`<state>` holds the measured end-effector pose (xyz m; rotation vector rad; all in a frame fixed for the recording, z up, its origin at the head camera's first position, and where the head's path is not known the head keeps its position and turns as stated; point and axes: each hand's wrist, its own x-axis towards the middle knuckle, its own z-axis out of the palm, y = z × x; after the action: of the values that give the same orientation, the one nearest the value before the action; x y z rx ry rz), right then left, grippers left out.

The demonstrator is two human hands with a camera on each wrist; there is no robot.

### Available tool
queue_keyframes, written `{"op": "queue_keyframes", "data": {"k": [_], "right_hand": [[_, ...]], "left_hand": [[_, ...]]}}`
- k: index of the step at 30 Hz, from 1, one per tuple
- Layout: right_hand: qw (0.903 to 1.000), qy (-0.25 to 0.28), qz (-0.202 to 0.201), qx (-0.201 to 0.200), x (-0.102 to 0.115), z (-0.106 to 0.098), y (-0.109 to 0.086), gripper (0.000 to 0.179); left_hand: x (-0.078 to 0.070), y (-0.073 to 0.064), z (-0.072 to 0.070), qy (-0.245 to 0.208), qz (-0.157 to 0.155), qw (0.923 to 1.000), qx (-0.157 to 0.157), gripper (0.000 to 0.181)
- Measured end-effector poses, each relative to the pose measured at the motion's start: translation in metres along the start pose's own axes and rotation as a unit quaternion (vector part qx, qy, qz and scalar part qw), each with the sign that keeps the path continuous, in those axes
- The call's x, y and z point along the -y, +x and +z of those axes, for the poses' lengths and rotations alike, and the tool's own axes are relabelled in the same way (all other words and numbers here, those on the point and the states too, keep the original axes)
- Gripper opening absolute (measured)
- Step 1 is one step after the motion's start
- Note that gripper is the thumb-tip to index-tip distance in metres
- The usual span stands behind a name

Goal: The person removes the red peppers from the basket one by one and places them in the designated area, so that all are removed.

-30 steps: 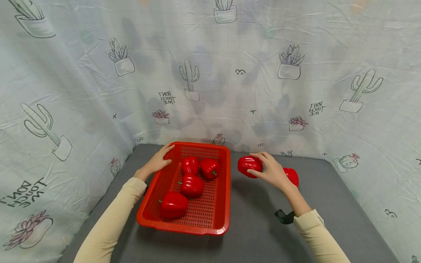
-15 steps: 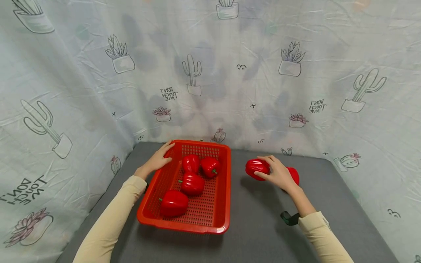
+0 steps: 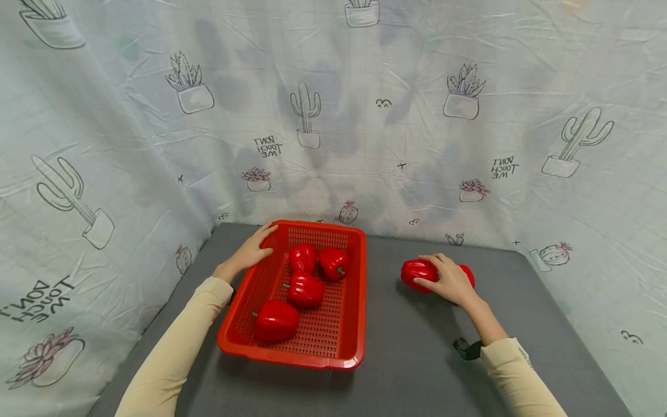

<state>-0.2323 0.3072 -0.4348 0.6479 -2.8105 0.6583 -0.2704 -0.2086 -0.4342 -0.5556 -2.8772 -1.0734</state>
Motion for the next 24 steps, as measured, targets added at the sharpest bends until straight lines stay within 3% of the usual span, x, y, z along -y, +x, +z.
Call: {"op": "queue_keyframes", "data": {"k": [9,24], "right_hand": [[0.9999,-0.015,0.005,-0.002,-0.010,0.003,-0.006,0.059],[0.9977,-0.060,-0.022,-0.021,-0.019,0.010,-0.010,0.056]], "left_hand": [[-0.002,0.000,-0.001,0.004,0.000,1.0000,0.004,0.065],[0.000,-0.001,0.000,-0.001,0.008,1.0000,-0.003,0.065]]}}
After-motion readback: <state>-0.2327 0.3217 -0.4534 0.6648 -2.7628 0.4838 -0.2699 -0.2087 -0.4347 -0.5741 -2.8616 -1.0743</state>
